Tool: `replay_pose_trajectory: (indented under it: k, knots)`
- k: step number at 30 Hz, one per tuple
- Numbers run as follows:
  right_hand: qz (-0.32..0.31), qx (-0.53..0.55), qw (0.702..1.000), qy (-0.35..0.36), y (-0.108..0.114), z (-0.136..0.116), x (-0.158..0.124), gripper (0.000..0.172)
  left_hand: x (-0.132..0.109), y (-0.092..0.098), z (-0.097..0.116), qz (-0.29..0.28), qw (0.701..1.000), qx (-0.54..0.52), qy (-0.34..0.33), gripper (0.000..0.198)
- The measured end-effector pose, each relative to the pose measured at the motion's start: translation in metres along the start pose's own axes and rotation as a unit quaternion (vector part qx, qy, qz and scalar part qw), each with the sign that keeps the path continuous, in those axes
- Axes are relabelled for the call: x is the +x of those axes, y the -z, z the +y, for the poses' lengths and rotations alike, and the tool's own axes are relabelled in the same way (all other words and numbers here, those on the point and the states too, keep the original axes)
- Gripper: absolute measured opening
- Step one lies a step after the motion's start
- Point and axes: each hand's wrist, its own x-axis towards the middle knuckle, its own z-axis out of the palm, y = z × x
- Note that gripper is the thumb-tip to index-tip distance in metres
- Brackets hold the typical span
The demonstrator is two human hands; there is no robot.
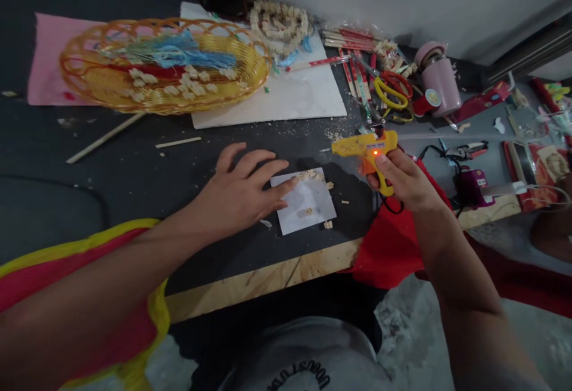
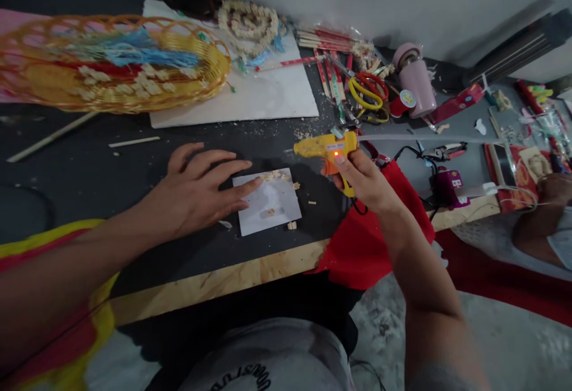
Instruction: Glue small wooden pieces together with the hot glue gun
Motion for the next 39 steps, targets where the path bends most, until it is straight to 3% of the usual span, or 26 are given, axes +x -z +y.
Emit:
replay_pose_trajectory:
  k: [7,14,39]
  knots:
    - [-0.044,0.029,0.998,-0.038,-0.008,0.008,-0.014,0.041,-0.001,-0.003,-0.002,0.039,0.999,0.025,-0.017,0.031]
    - [-0.051,0.019,0.998,-0.025,-0.009,0.009,-0.014,0.039,-0.001,-0.004,-0.002,0.010,1.000,0.013,0.000,0.031]
    - [-0.061,-0.005,0.998,0.002,-0.009,0.008,-0.018,0.040,-0.002,-0.002,0.000,-0.001,1.000,-0.019,0.015,0.033]
